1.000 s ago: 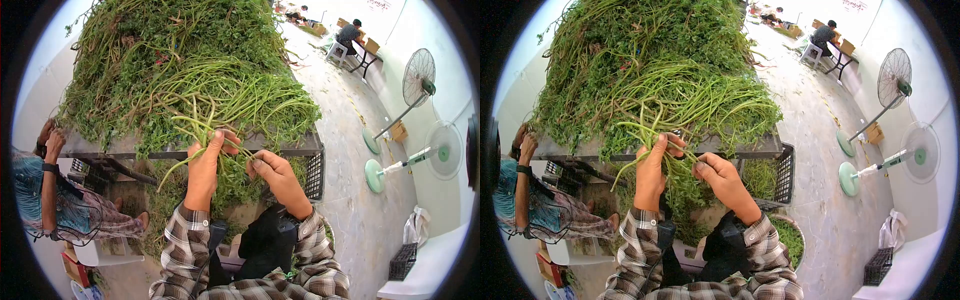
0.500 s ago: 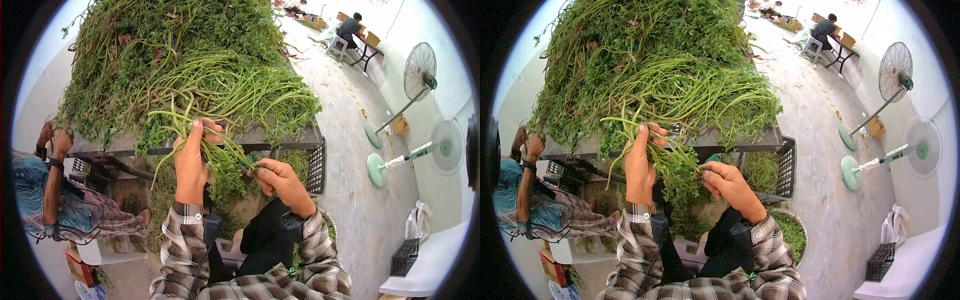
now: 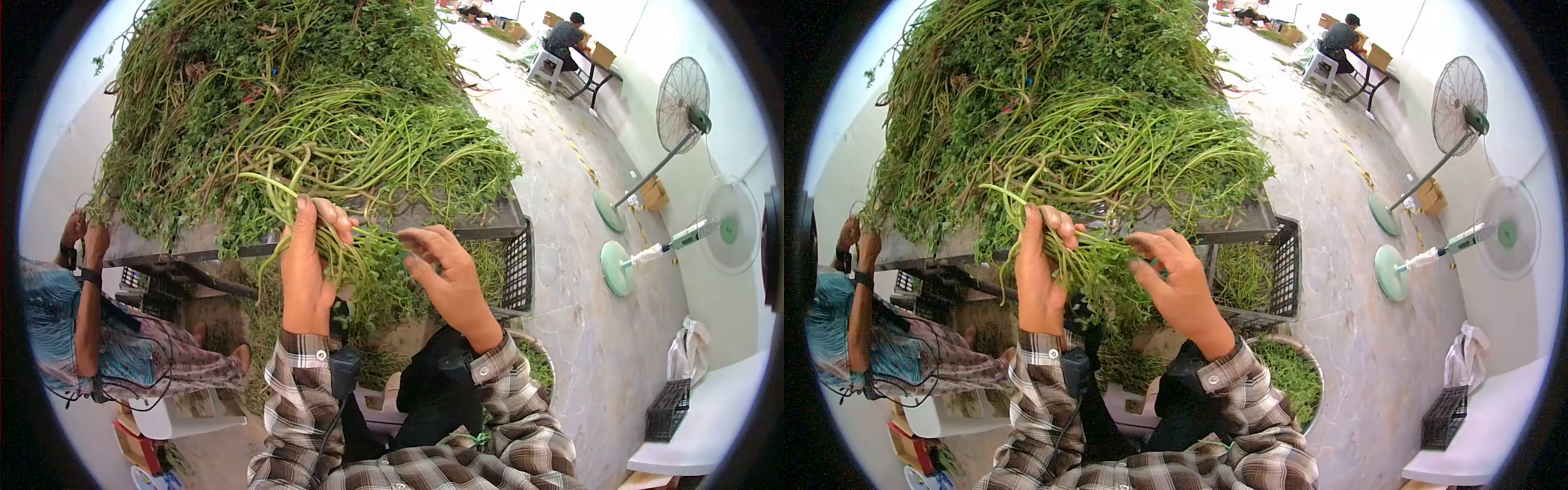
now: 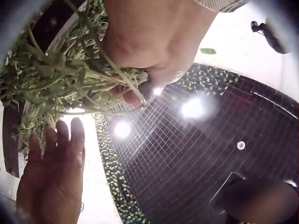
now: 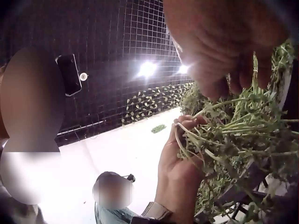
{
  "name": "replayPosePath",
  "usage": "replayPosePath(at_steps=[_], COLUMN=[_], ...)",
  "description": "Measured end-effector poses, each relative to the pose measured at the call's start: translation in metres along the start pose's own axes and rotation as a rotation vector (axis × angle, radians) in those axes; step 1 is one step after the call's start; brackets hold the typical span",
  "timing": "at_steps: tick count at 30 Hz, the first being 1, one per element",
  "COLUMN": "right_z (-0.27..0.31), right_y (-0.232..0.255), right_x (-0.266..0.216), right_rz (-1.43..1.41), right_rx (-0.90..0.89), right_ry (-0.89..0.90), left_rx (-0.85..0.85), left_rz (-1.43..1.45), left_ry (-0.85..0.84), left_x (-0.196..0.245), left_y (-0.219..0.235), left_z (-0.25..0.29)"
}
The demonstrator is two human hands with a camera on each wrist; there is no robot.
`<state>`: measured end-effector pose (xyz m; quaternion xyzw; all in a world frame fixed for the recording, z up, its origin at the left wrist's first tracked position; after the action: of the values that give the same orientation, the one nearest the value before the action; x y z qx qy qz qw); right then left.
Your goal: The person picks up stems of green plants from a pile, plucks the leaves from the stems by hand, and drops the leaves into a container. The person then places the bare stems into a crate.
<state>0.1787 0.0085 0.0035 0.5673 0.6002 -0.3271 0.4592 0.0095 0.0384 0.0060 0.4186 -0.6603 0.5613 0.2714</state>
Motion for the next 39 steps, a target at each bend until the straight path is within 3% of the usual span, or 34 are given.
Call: replayPosePath(at_steps=[4, 13, 19, 26, 29, 32, 35, 37, 38, 39], right_z=[-0.009, -0.018, -0.004, 0.03, 0.038, 0.045, 0.054, 0.077, 0.093, 0.112], right_y=[-0.013, -0.021, -0.027, -0.002, 0.014, 0.024, 0.036, 0.075, 0.095, 0.108], right_x=[-0.017, 0.0, -0.012, 0.004, 0.006, -0.001, 0.01, 0.053, 0.078, 0.104], right_rz=[0.178, 0.09, 0.319, 0.372, 0.328, 0.494, 0.535, 0.638, 0.348, 0.058], right_rx=[-0.006, -0.087, -0.125, -0.152, -0.063, -0.001, -0.011, 0.105, 0.164, 0.207], right_ry=[0.223, 0.059, 0.251, 0.184, 0.122, 0.166, 0.071, -0.084, -0.298, -0.504], left_rx=[-0.065, -0.129, 0.002, 0.029, 0.017, 0.006, 0.005, 0.2, 0.291, 0.163], left_rz=[0.001, -0.079, -0.101, -0.069, -0.081, -0.095, -0.206, -0.173, -0.12, 0.116], left_ry=[0.003, 0.007, 0.004, 0.036, 0.056, 0.092, 0.016, -0.063, -0.105, -0.199], left_x=[-0.001, -0.002, -0.008, -0.018, -0.027, -0.034, -0.025, 0.003, 0.023, 0.037], left_y=[-0.01, -0.021, -0.008, -0.01, -0.019, -0.028, -0.033, 0.015, 0.037, 0.043], left_z=[0.003, 0.007, 0.004, 0.006, 0.01, 0.014, 0.016, 0.0, -0.005, -0.012])
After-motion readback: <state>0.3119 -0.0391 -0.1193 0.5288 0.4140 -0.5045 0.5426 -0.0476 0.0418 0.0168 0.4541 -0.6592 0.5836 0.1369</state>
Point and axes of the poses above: each hand's wrist, its own z-axis away from the middle knuckle, its own y-axis out of the back of the hand, x = y × z, the point moved 9 cm from there along -z, towards the middle knuckle, and after that the axes turned 9 degrees about -z, right-handed, at the moved point
